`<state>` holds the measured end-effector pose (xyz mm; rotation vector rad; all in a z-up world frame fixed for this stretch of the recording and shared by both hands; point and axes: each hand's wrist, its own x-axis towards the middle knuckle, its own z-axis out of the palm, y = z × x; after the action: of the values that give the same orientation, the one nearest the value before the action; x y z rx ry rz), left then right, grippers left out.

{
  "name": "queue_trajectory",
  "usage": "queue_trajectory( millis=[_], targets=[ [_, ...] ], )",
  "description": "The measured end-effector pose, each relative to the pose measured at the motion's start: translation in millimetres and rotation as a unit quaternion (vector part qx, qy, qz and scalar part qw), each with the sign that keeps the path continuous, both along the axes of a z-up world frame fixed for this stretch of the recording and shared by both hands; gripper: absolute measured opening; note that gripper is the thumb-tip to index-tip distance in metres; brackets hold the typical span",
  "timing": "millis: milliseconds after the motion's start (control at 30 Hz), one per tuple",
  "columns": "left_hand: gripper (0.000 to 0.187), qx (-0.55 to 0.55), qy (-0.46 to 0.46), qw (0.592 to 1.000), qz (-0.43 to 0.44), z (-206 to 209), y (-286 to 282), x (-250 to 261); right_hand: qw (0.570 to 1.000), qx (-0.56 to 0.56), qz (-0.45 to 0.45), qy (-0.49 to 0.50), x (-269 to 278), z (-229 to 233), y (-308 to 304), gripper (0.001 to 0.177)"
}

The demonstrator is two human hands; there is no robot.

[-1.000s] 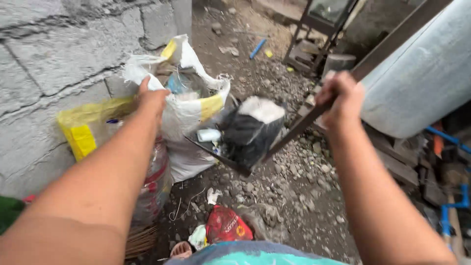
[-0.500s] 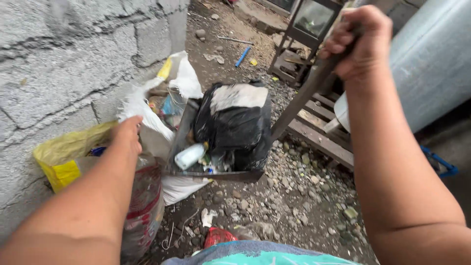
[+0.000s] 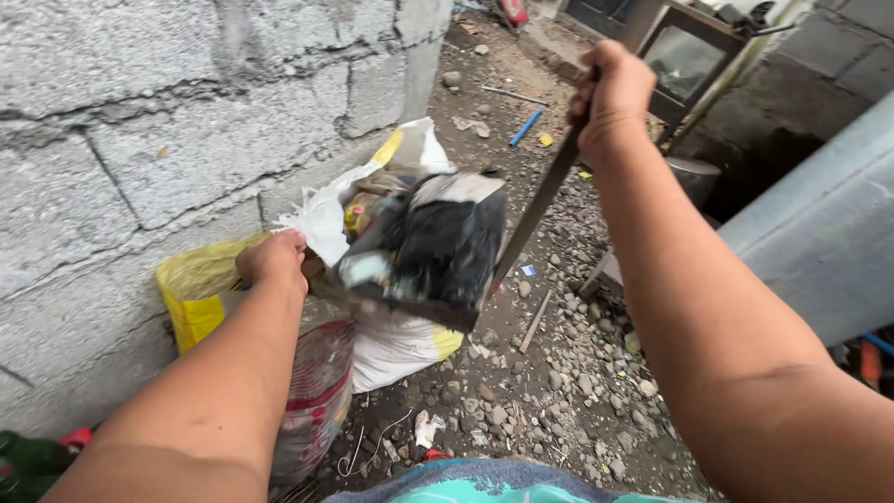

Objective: Sweeping trash and debris into a dustpan and placing it into a sack.

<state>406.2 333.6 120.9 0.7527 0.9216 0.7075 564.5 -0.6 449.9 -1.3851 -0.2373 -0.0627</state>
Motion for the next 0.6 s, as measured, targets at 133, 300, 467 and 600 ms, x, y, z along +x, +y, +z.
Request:
queue_trajectory(
  millis=[133, 300, 467, 600],
  targets=[
    [0.010, 0.016, 0.005, 1.000, 0.006, 2.1, 1.6, -7.8, 0.997, 0.030, -0.047, -0.057, 12.1, -1.7, 14.3, 0.020],
    [0.011, 0.038, -0.008, 0.999, -0.013, -4.8, -5.1, 2.7, 0.971, 0.069, -0.067, -0.221, 49.7, -45.0, 47.9, 0.018],
    [0.020, -0.032, -0.108, 0.994, 0.006, 8.7, -3.2, 30.5, 0.957, -0.154, -0.014, -0.246, 6.1, -91.8, 84.4, 0.026],
    [0.021, -0.033, -0.124, 0.991, -0.044, 9.9, -22.8, 40.4, 0.940, -0.246, -0.022, -0.235, -6.6, -98.8, 100.5, 0.025]
  ],
)
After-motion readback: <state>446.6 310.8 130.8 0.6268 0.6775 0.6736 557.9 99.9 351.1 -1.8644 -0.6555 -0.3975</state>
